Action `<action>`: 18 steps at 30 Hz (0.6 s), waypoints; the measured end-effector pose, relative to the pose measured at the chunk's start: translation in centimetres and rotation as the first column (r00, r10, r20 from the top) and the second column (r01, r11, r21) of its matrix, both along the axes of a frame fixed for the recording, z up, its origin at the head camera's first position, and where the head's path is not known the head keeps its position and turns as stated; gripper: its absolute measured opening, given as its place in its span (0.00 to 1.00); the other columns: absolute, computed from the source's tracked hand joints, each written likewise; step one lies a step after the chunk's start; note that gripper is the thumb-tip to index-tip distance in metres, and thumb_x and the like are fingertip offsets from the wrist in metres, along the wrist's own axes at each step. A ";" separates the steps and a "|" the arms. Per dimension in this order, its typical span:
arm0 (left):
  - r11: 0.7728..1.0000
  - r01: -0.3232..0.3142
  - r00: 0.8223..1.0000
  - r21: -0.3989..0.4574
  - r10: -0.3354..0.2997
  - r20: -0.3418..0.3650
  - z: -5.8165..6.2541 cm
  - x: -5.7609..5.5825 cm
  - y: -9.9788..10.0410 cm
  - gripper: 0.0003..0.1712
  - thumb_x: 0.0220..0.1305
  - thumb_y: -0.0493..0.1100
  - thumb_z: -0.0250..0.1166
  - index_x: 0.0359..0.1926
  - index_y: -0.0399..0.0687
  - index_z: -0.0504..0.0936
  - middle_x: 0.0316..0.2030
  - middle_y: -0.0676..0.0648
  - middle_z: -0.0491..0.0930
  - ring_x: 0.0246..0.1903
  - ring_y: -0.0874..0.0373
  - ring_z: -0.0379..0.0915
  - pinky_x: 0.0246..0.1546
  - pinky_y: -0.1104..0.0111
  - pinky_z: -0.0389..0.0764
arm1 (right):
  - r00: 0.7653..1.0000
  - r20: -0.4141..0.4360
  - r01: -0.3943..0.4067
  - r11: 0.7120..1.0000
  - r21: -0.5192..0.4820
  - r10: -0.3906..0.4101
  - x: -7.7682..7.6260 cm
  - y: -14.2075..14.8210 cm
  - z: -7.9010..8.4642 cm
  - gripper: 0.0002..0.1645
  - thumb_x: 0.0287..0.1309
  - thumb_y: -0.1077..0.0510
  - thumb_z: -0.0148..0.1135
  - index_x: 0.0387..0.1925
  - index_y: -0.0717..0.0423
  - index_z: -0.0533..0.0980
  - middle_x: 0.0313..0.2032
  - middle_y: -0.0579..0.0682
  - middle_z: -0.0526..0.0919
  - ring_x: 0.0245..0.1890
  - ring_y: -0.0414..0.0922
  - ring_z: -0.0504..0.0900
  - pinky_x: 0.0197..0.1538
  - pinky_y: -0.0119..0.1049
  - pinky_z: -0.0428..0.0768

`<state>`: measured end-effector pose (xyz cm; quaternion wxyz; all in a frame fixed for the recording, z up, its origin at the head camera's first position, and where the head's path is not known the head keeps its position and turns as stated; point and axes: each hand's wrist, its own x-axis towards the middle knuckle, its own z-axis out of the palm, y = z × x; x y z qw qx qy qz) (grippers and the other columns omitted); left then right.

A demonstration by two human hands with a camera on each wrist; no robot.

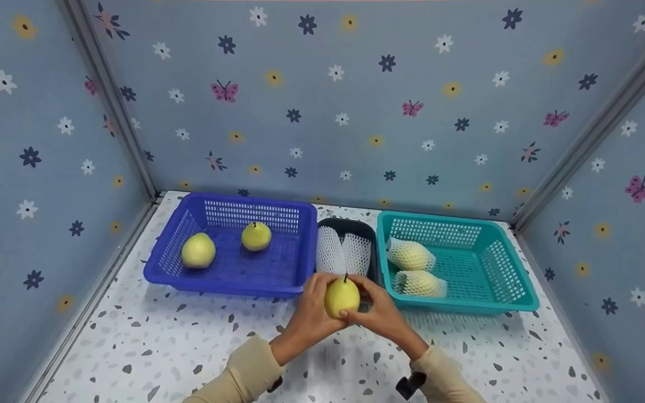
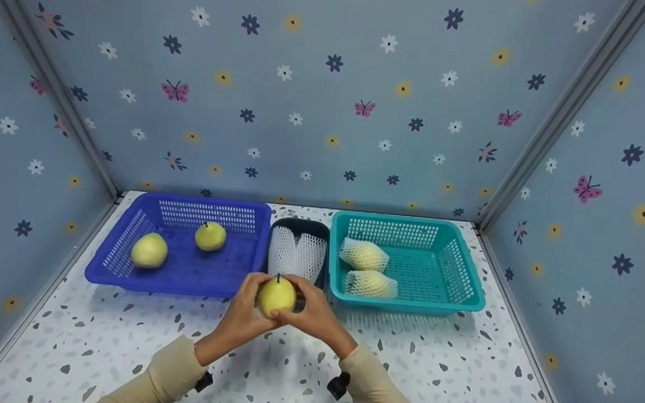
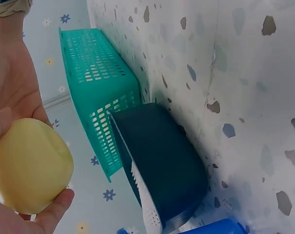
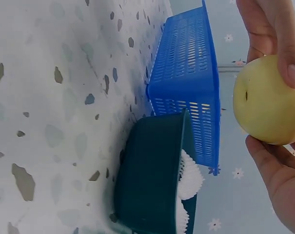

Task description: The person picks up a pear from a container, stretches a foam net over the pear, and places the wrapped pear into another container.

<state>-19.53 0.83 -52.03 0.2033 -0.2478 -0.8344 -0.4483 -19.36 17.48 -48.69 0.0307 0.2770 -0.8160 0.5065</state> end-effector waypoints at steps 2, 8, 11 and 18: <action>1.000 0.014 1.000 0.000 -0.014 0.001 -0.3 0.0 0.0 0.42 0.35 0.58 0.72 0.51 0.51 0.64 0.47 0.54 0.63 0.46 0.63 0.59 0.43 0.65 0.68 | 1.000 -0.012 0.014 1.000 -0.011 -0.014 0.0 0.0 -0.3 0.35 0.42 0.58 0.68 0.53 0.62 0.65 0.45 0.52 0.74 0.40 0.45 0.75 0.41 0.38 0.76; 0.996 0.085 0.996 0.000 -0.085 -0.007 -0.8 0.0 -0.1 0.43 0.36 0.59 0.71 0.53 0.50 0.62 0.51 0.51 0.62 0.50 0.58 0.59 0.48 0.61 0.66 | 0.999 -0.002 0.040 0.998 -0.039 -0.040 0.4 0.3 -0.8 0.36 0.40 0.59 0.69 0.53 0.61 0.66 0.45 0.53 0.74 0.41 0.46 0.75 0.41 0.40 0.76; 0.989 0.145 0.989 0.016 -0.145 0.012 -0.8 0.1 -0.4 0.43 0.38 0.56 0.72 0.54 0.51 0.62 0.52 0.51 0.61 0.51 0.58 0.58 0.49 0.61 0.65 | 1.000 0.000 0.026 0.998 -0.051 -0.026 0.4 0.6 -1.0 0.36 0.40 0.60 0.69 0.53 0.63 0.66 0.46 0.54 0.74 0.42 0.47 0.75 0.41 0.42 0.75; 0.968 0.249 0.967 0.011 -0.249 0.060 -1.1 0.0 -1.2 0.40 0.41 0.55 0.70 0.55 0.52 0.62 0.52 0.52 0.60 0.51 0.59 0.58 0.50 0.63 0.66 | 0.999 0.026 -0.036 0.997 -0.072 0.038 0.2 1.2 -1.8 0.37 0.40 0.62 0.69 0.54 0.67 0.64 0.48 0.56 0.73 0.45 0.48 0.74 0.42 0.44 0.75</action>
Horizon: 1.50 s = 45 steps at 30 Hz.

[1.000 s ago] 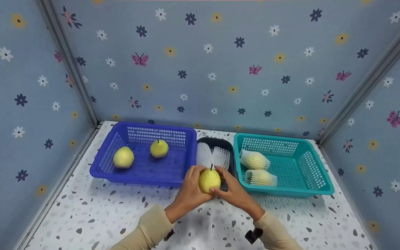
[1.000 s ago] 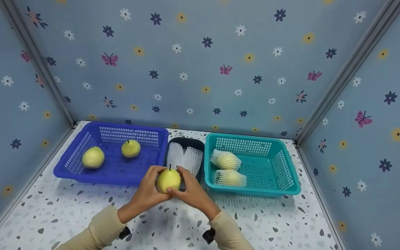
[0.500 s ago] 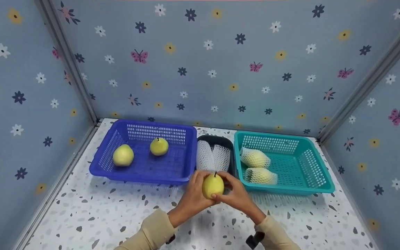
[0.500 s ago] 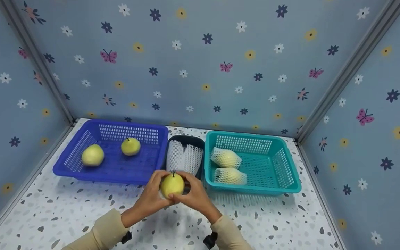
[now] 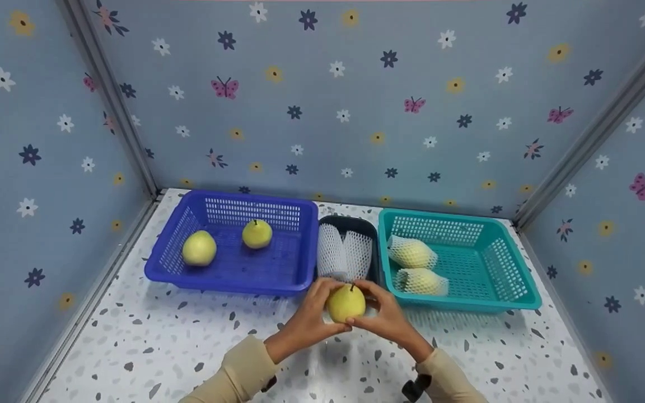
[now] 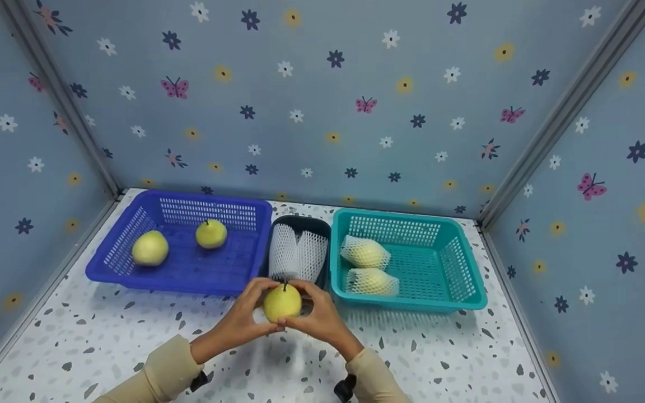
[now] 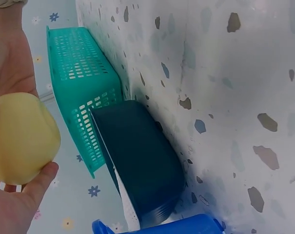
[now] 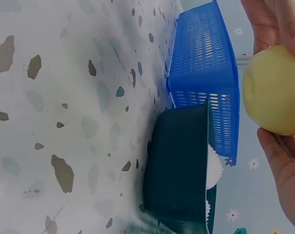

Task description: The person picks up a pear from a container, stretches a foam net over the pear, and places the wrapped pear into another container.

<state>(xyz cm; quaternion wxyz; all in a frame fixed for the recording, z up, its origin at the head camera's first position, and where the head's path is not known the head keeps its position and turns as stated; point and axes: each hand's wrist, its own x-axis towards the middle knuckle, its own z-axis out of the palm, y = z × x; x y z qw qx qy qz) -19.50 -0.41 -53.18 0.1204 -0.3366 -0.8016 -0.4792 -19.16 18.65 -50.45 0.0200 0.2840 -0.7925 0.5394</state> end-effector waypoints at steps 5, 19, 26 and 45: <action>0.999 0.031 0.999 0.011 -0.032 0.018 -0.5 0.0 -0.2 0.39 0.41 0.56 0.69 0.55 0.54 0.63 0.52 0.53 0.61 0.51 0.60 0.59 0.50 0.64 0.66 | 0.999 0.020 -0.041 0.999 0.003 0.041 0.0 0.4 -0.5 0.37 0.41 0.62 0.69 0.55 0.63 0.64 0.50 0.54 0.72 0.47 0.48 0.73 0.44 0.44 0.74; 0.995 0.082 0.993 0.065 -0.087 0.079 -2.6 0.0 -0.2 0.37 0.40 0.49 0.72 0.52 0.52 0.64 0.48 0.53 0.62 0.47 0.60 0.61 0.43 0.70 0.71 | 0.993 0.071 -0.093 0.996 0.001 0.093 -0.1 0.8 -2.5 0.38 0.39 0.62 0.70 0.54 0.62 0.64 0.49 0.55 0.72 0.48 0.51 0.72 0.45 0.46 0.73; 0.996 0.069 0.988 0.060 -0.076 0.137 -3.7 0.2 -0.2 0.35 0.40 0.49 0.72 0.50 0.52 0.65 0.47 0.53 0.62 0.45 0.60 0.62 0.40 0.71 0.73 | 0.987 0.116 -0.115 0.993 0.021 0.112 -0.1 0.7 -3.6 0.40 0.37 0.61 0.71 0.54 0.64 0.64 0.50 0.54 0.71 0.50 0.48 0.71 0.48 0.45 0.71; 0.998 0.016 0.988 -0.054 -0.008 0.155 -5.9 0.2 -0.5 0.33 0.41 0.54 0.70 0.46 0.52 0.65 0.45 0.53 0.63 0.46 0.60 0.61 0.46 0.65 0.68 | 0.979 0.171 -0.127 0.989 0.073 0.113 -0.4 0.2 -6.0 0.37 0.37 0.62 0.70 0.52 0.60 0.65 0.49 0.52 0.71 0.50 0.48 0.71 0.48 0.43 0.71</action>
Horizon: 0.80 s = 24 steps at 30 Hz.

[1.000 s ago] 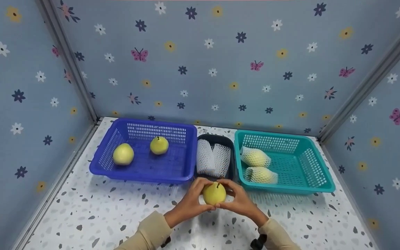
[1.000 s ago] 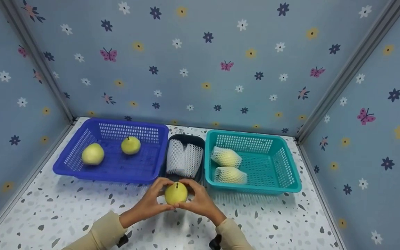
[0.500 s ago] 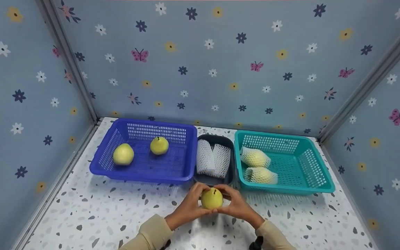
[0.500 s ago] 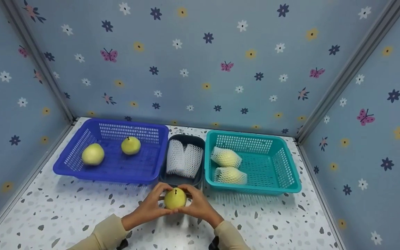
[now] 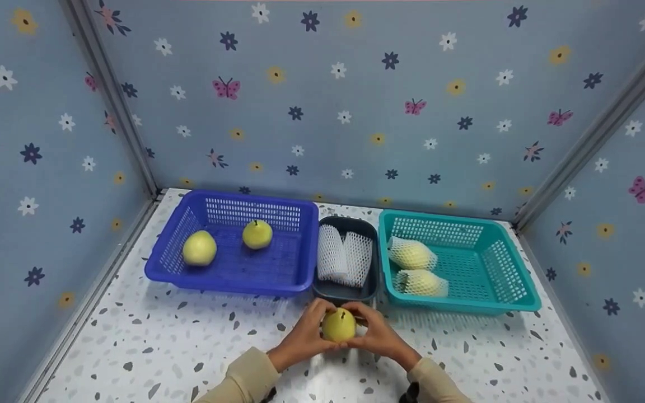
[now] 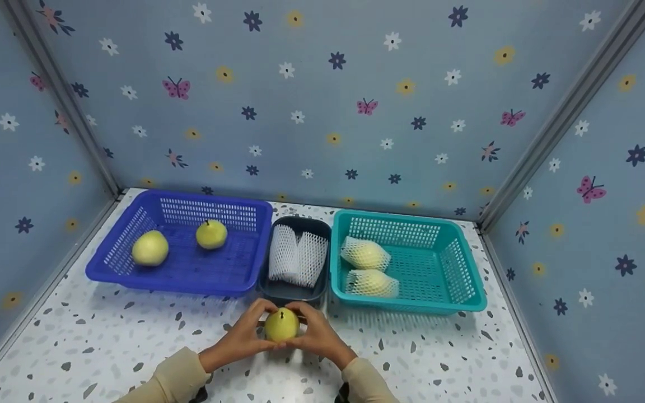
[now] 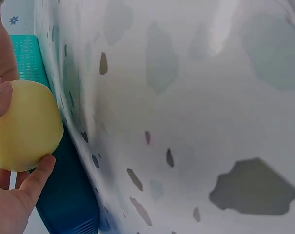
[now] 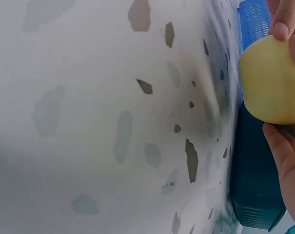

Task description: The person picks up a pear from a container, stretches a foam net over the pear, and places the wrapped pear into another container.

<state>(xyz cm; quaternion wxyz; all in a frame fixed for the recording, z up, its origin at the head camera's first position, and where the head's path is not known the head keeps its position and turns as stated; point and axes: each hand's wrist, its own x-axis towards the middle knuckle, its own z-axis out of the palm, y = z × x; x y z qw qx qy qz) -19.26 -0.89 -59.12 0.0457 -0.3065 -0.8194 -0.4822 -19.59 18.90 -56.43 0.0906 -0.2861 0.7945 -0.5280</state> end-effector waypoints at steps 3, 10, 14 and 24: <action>1.000 -0.002 1.000 -0.001 0.002 -0.016 -0.2 0.1 0.0 0.33 0.40 0.55 0.70 0.45 0.50 0.65 0.44 0.52 0.64 0.45 0.59 0.61 0.46 0.64 0.68 | 1.000 -0.014 0.010 1.000 0.014 -0.010 -0.4 0.2 -1.2 0.37 0.37 0.60 0.71 0.52 0.58 0.65 0.49 0.51 0.71 0.50 0.46 0.71 0.49 0.41 0.72; 1.000 -0.007 1.000 0.010 0.007 0.011 -0.6 0.0 0.2 0.34 0.37 0.54 0.72 0.44 0.49 0.66 0.44 0.52 0.64 0.45 0.59 0.62 0.46 0.64 0.68 | 1.000 -0.025 0.010 1.000 0.021 -0.009 -1.1 0.7 -3.6 0.38 0.36 0.53 0.71 0.52 0.48 0.65 0.49 0.46 0.70 0.51 0.44 0.70 0.49 0.37 0.71; 1.000 -0.010 1.000 0.013 0.010 0.007 -0.8 0.0 0.3 0.34 0.36 0.52 0.73 0.44 0.49 0.66 0.44 0.52 0.64 0.45 0.60 0.62 0.46 0.65 0.68 | 1.000 -0.012 0.007 1.000 0.002 -0.007 -1.1 0.7 -3.8 0.38 0.36 0.52 0.72 0.52 0.48 0.65 0.49 0.46 0.70 0.51 0.45 0.70 0.50 0.38 0.71; 0.999 -0.016 0.998 -0.039 0.018 0.053 -0.7 0.2 0.4 0.35 0.36 0.52 0.73 0.47 0.51 0.67 0.46 0.55 0.67 0.47 0.60 0.61 0.48 0.64 0.67 | 1.000 0.026 0.005 1.000 -0.008 -0.005 -0.1 0.5 -1.8 0.37 0.36 0.61 0.71 0.51 0.58 0.63 0.49 0.52 0.69 0.52 0.50 0.69 0.51 0.44 0.69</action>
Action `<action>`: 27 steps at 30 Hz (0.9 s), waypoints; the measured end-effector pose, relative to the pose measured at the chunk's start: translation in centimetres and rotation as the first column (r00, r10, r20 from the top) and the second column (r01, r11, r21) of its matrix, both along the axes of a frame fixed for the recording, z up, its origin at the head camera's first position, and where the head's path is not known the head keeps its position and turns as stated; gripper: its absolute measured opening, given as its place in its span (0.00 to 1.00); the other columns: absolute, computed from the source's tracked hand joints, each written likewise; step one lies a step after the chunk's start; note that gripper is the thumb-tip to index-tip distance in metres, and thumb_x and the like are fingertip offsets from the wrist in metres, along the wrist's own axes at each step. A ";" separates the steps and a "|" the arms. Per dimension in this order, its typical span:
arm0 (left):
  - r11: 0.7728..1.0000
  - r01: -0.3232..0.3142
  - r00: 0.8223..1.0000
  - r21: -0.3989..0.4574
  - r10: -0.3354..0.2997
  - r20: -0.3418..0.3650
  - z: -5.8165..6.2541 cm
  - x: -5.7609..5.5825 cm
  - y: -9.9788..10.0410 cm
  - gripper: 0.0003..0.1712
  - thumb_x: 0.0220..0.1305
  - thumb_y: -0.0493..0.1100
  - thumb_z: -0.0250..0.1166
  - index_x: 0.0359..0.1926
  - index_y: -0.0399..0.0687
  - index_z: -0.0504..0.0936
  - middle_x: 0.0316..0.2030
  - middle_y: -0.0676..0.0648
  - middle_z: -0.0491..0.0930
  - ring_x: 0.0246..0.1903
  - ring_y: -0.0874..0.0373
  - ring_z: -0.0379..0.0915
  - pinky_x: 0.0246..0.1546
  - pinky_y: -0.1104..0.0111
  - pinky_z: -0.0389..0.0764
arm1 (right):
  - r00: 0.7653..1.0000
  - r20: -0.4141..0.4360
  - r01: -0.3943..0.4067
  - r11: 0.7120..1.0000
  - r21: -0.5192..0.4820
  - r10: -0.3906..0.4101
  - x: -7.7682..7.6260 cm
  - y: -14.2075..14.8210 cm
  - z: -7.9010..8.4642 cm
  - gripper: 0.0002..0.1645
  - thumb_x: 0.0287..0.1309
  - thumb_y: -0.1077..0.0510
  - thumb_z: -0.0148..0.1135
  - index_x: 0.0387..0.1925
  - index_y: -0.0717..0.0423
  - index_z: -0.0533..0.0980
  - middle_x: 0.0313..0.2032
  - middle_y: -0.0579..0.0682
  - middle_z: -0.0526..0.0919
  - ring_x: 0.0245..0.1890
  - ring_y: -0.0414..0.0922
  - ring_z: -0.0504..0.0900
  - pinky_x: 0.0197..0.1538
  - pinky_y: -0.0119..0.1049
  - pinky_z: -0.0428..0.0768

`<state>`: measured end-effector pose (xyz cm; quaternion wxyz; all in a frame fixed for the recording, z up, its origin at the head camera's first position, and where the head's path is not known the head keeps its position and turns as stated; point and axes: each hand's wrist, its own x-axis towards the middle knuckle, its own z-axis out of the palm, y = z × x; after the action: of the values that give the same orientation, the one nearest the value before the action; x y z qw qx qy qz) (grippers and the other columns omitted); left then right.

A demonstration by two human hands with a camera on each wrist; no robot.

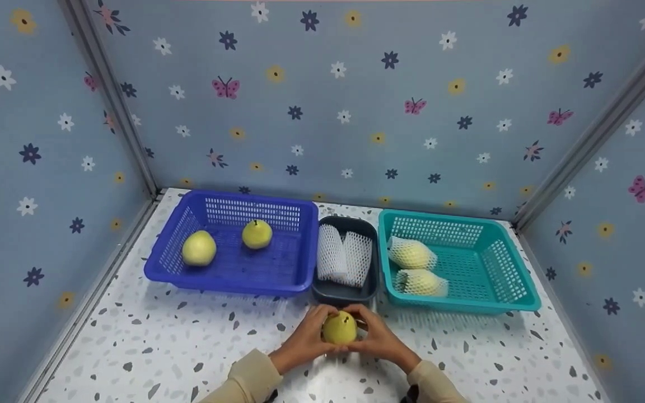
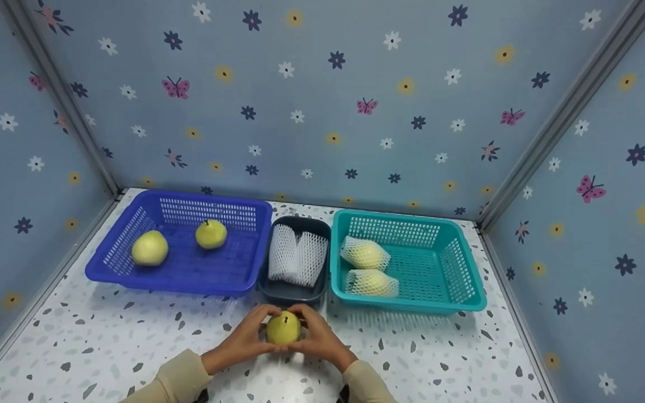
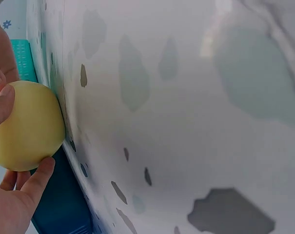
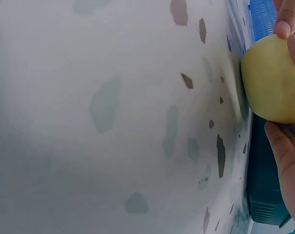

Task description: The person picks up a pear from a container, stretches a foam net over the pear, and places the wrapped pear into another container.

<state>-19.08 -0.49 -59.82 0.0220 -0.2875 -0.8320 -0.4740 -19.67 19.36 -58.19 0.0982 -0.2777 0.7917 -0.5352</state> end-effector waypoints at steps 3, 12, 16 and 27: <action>1.000 0.002 1.000 -0.014 -0.002 -0.005 0.0 0.0 0.0 0.35 0.37 0.51 0.73 0.47 0.51 0.67 0.46 0.56 0.68 0.47 0.60 0.61 0.47 0.64 0.67 | 1.000 0.018 -0.002 1.000 0.011 0.001 0.2 -0.1 0.6 0.37 0.37 0.61 0.71 0.51 0.59 0.63 0.50 0.53 0.69 0.52 0.50 0.69 0.51 0.43 0.69; 1.000 0.006 1.000 -0.027 -0.006 -0.022 -0.1 -0.1 0.1 0.35 0.36 0.49 0.73 0.48 0.50 0.67 0.46 0.54 0.68 0.47 0.60 0.61 0.48 0.64 0.67 | 0.999 0.030 -0.036 0.999 0.015 0.036 0.4 0.3 1.4 0.37 0.40 0.62 0.69 0.53 0.62 0.61 0.51 0.56 0.68 0.53 0.51 0.68 0.52 0.46 0.68; 0.999 0.014 1.000 -0.029 -0.014 -0.023 0.0 -0.1 0.1 0.36 0.35 0.44 0.74 0.48 0.49 0.67 0.46 0.53 0.68 0.47 0.59 0.61 0.47 0.64 0.67 | 0.997 -0.036 -0.069 0.997 -0.027 0.068 0.2 1.0 2.0 0.33 0.45 0.65 0.64 0.53 0.64 0.61 0.50 0.63 0.67 0.52 0.56 0.67 0.51 0.52 0.67; 1.000 0.005 0.999 -0.030 -0.004 0.032 0.1 -0.1 0.2 0.36 0.34 0.39 0.73 0.49 0.51 0.67 0.47 0.55 0.67 0.47 0.59 0.61 0.49 0.63 0.67 | 0.925 -0.373 0.054 0.997 -0.060 -0.073 -1.1 1.1 6.0 0.17 0.48 0.69 0.61 0.42 0.65 0.71 0.40 0.56 0.76 0.42 0.46 0.76 0.42 0.41 0.75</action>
<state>-19.21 -0.29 -59.77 0.0035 -0.2821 -0.8385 -0.4661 -20.78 20.46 -52.15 -0.0791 -0.3513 0.7913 -0.4941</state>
